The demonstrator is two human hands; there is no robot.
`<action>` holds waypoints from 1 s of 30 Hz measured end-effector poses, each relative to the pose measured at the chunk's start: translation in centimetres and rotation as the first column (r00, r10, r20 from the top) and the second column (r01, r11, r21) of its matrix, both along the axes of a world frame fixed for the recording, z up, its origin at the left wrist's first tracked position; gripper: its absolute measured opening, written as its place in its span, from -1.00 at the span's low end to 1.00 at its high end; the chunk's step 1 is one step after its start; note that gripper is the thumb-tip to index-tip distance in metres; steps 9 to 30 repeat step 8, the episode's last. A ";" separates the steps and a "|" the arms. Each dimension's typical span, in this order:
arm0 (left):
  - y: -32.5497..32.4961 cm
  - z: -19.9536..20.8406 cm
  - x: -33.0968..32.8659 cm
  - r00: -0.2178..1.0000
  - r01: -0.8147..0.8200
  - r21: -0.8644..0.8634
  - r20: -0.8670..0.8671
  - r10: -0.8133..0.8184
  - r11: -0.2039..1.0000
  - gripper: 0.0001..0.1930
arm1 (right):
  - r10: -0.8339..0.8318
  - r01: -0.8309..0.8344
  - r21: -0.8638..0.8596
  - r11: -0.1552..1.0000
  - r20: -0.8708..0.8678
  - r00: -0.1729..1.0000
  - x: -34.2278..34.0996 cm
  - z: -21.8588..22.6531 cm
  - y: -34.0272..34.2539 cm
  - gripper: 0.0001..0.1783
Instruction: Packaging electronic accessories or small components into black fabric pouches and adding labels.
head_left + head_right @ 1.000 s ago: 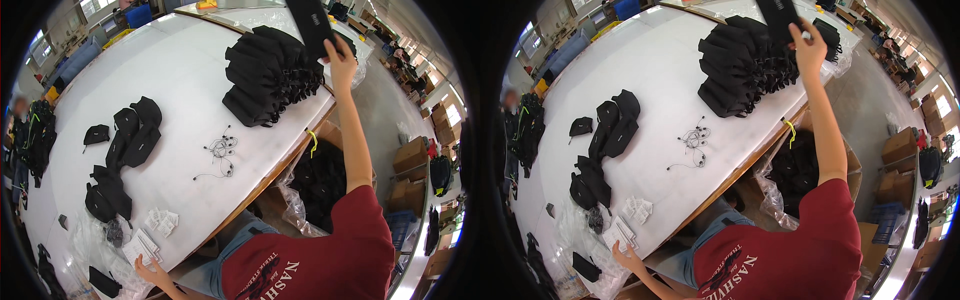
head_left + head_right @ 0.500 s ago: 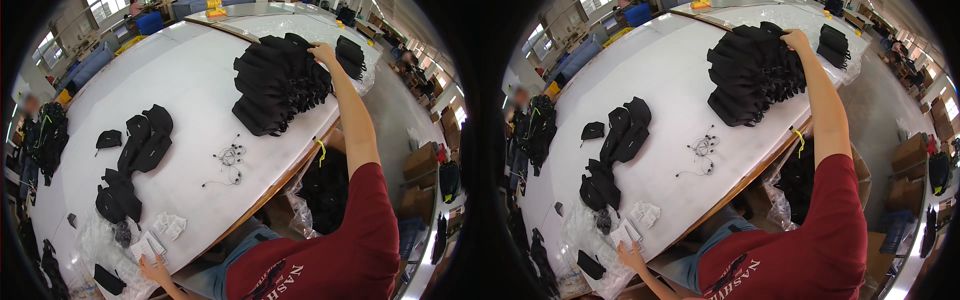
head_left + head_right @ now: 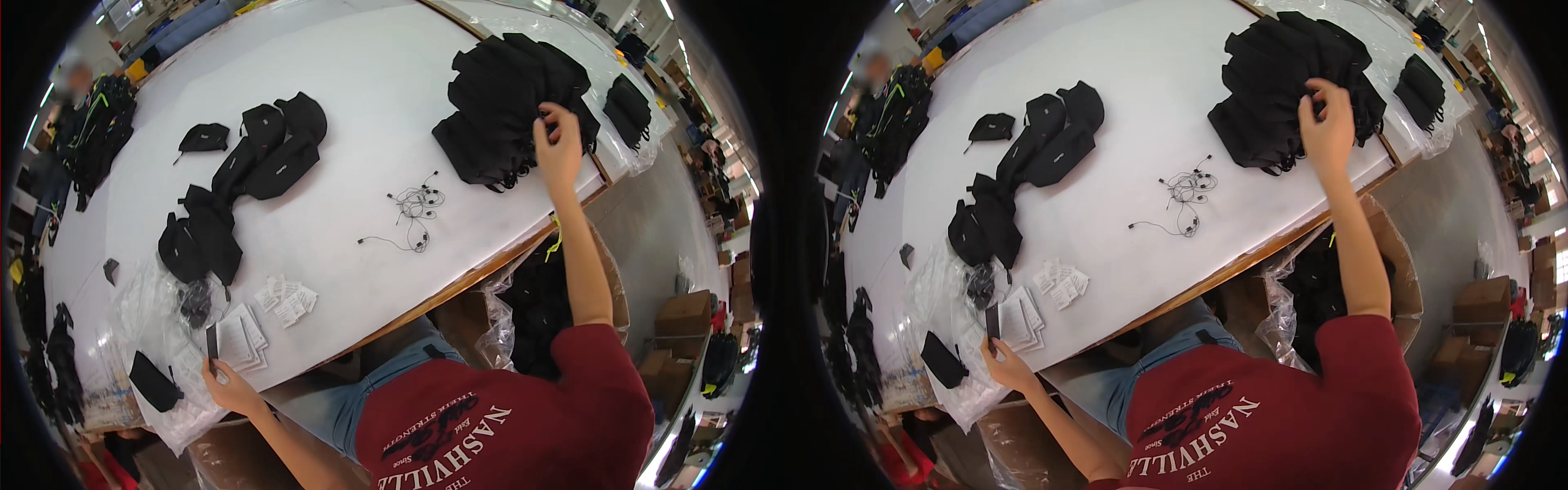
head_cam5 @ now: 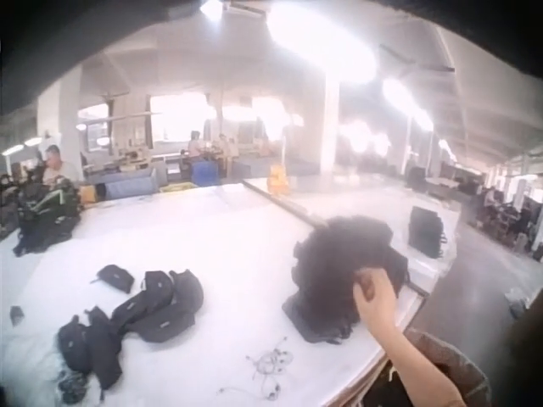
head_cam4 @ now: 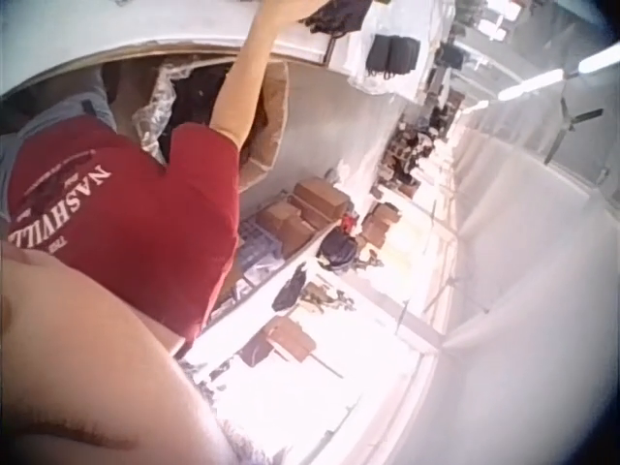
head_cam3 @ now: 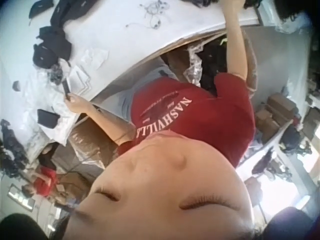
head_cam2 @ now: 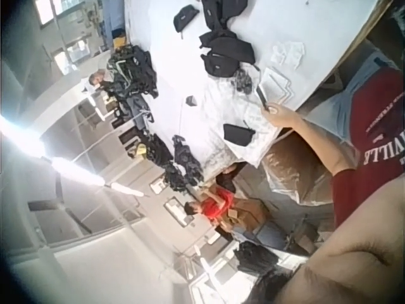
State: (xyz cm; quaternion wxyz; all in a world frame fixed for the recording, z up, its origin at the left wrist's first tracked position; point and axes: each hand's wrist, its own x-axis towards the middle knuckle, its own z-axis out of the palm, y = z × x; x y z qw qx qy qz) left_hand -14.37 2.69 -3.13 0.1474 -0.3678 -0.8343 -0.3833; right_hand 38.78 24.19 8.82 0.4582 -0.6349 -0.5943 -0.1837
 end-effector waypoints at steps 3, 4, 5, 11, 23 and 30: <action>0.9 2.3 2.2 0.976 0.196 0.164 -0.126 -0.176 0.967 -0.89 | 0.224 -0.292 -0.340 0.894 -0.225 0.948 -6.0 -7.4 -3.9 -0.89; 0.8 2.8 3.6 0.961 0.264 0.126 -0.117 -0.250 0.956 -0.88 | 0.245 -0.378 -0.419 0.826 -0.338 0.909 -7.8 -9.6 -4.7 -0.89; 0.6 3.1 5.4 0.942 0.326 0.089 -0.108 -0.316 0.941 -0.85 | 0.275 -0.406 -0.478 0.779 -0.321 0.906 -10.0 -10.9 -5.5 -0.88; -0.5 2.4 8.4 0.864 0.493 -0.049 -0.092 -0.495 0.869 -0.94 | 0.270 -0.416 -0.549 0.725 -0.329 0.905 -14.1 -13.4 -6.4 -0.87; -0.5 2.4 8.4 0.864 0.493 -0.049 -0.092 -0.495 0.869 -0.94 | 0.270 -0.416 -0.549 0.725 -0.329 0.905 -14.1 -13.4 -6.4 -0.87; -0.5 2.4 8.4 0.864 0.493 -0.049 -0.092 -0.495 0.869 -0.94 | 0.270 -0.416 -0.549 0.725 -0.329 0.905 -14.1 -13.4 -6.4 -0.87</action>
